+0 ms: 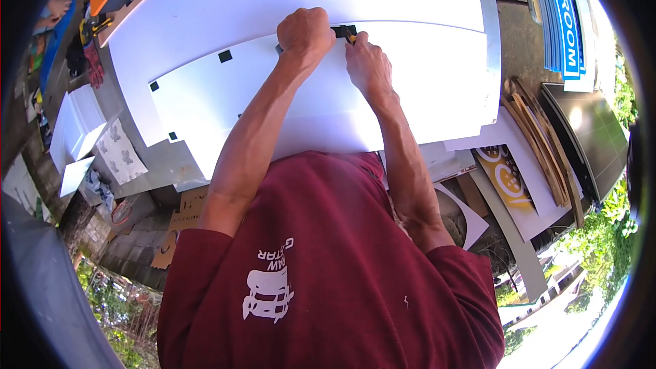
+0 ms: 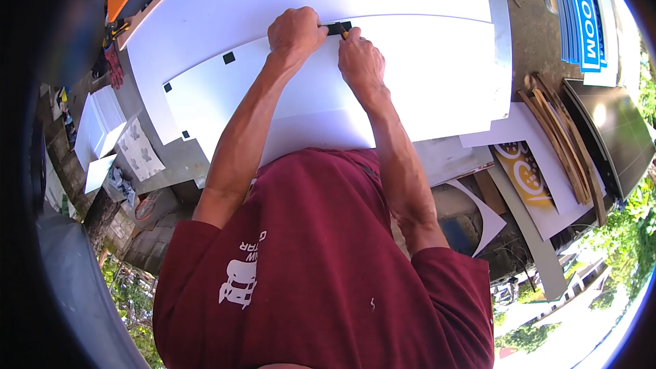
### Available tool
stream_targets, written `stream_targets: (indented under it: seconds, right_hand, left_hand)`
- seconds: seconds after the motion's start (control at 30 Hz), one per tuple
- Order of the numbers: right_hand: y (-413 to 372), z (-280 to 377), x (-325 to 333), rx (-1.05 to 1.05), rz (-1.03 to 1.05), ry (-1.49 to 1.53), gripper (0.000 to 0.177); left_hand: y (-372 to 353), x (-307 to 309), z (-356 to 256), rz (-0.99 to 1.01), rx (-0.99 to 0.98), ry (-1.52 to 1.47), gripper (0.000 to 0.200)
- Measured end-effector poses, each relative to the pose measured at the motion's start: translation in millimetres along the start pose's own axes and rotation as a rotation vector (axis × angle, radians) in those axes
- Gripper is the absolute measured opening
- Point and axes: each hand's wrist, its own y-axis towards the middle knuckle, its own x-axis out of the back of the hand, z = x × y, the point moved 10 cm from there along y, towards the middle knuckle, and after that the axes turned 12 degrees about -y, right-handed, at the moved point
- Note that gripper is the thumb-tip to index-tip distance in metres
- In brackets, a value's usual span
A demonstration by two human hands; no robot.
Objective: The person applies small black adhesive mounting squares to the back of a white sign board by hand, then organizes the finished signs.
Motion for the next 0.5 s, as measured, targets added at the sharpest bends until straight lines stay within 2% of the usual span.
stream_targets:
  seconds: [0.17,0.27,0.37,0.43,0.47,0.5]
  right_hand:
    - [-3,4,1,-0.01,0.031,0.004,0.021]
    - [-21,1,0,0.06,0.04,-0.064,0.019]
    - [-34,-14,2,0.027,0.068,0.013,0.026]
    - [-32,-25,1,-0.016,0.032,0.14,0.031]
    - [-24,-41,-9,-0.128,0.071,0.332,0.039]
    - [-20,-41,-2,-0.154,0.038,0.293,0.045]
  left_hand:
    - [3,-2,2,-0.01,0.024,0.049,0.018]
    - [5,-2,4,-0.043,0.013,0.05,0.019]
    - [9,-3,19,0.018,0.085,0.016,0.021]
    - [-1,16,28,-0.003,0.07,-0.129,0.024]
    - [-7,25,34,-0.013,0.061,-0.197,0.026]
    - [-11,31,41,0.001,0.023,-0.235,0.031]
